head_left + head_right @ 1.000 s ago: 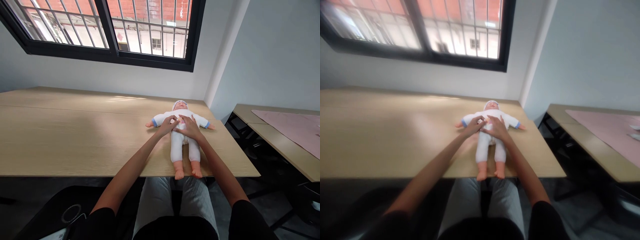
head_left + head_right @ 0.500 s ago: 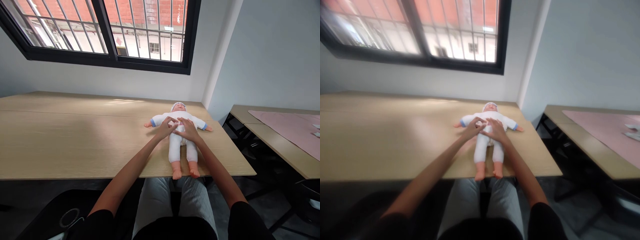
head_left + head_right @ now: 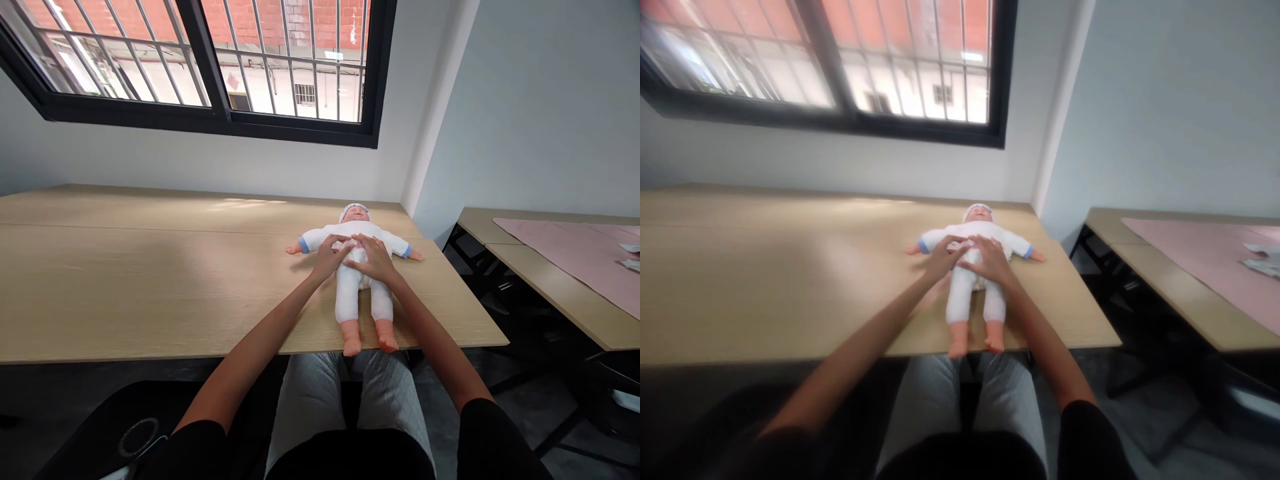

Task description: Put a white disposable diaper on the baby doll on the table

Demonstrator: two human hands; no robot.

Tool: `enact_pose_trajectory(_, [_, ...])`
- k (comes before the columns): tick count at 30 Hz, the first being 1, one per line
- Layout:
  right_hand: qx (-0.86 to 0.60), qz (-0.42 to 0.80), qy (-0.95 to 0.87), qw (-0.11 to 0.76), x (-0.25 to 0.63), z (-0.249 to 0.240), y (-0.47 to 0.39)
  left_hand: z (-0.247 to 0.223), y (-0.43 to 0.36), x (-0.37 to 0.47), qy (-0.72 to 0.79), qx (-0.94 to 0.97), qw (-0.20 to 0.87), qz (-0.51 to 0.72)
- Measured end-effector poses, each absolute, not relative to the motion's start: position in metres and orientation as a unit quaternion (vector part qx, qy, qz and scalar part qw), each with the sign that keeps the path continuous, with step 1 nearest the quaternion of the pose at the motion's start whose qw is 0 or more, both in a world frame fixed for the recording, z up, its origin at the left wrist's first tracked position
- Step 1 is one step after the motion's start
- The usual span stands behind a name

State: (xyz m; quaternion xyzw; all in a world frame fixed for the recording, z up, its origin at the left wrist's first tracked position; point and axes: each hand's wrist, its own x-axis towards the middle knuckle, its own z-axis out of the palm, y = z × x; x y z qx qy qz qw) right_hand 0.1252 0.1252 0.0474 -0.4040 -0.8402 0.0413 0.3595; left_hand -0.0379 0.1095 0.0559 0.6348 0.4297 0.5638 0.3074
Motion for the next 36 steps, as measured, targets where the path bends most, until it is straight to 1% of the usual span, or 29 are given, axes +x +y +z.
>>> enact_pose_trajectory(3, [-0.400,0.050,-0.837,0.369,0.123,0.047,0.124,0.053,0.113,-0.038,0.436,0.639,0.289,0.564])
enact_pose_trajectory(5, [-0.388,0.067,-0.830,0.397,0.122,0.047,0.124,0.050,0.116,-0.039,0.432,0.644,0.278,0.567])
enact_pose_trajectory(7, [-0.369,0.100,-0.803,0.457,0.124,0.048,0.127,0.046,0.119,-0.041,0.423,0.655,0.254,0.572])
enact_pose_trajectory(9, [-0.368,0.131,-0.748,0.537,0.131,0.047,0.134,0.041,0.122,-0.043,0.427,0.671,0.216,0.567])
enact_pose_trajectory(11, [-0.412,0.133,-0.670,0.603,0.144,0.044,0.145,0.035,0.124,-0.046,0.436,0.688,0.179,0.551])
enact_pose_trajectory(12, [-0.454,0.124,-0.628,0.620,0.153,0.042,0.151,0.032,0.125,-0.048,0.440,0.694,0.164,0.546])
enact_pose_trajectory(15, [-0.597,0.102,-0.502,0.618,0.183,0.031,0.167,0.024,0.131,-0.055,0.443,0.691,0.132,0.556])
enact_pose_trajectory(17, [-0.653,0.101,-0.441,0.607,0.199,0.022,0.172,0.022,0.136,-0.063,0.471,0.666,0.119,0.566])
enact_pose_trajectory(19, [-0.684,0.100,-0.396,0.605,0.210,0.015,0.174,0.022,0.141,-0.073,0.530,0.634,0.099,0.554])
enact_pose_trajectory(23, [-0.724,0.124,-0.320,0.599,0.216,0.005,0.175,0.027,0.149,-0.098,0.645,0.576,0.014,0.502])
enact_pose_trajectory(24, [-0.724,0.135,-0.309,0.601,0.217,0.004,0.176,0.028,0.150,-0.104,0.667,0.560,0.006,0.492])
enact_pose_trajectory(26, [-0.716,0.157,-0.290,0.616,0.219,0.003,0.179,0.027,0.153,-0.115,0.703,0.527,0.023,0.476])
enact_pose_trajectory(29, [-0.681,0.199,-0.250,0.658,0.223,0.003,0.185,0.022,0.156,-0.125,0.730,0.493,0.080,0.466])
enact_pose_trajectory(33, [-0.591,0.303,-0.224,0.713,0.218,0.005,0.193,0.017,0.159,-0.130,0.706,0.498,0.117,0.490])
enact_pose_trajectory(36, [-0.513,0.380,-0.226,0.736,0.210,0.005,0.197,0.016,0.162,-0.133,0.686,0.481,0.140,0.528])
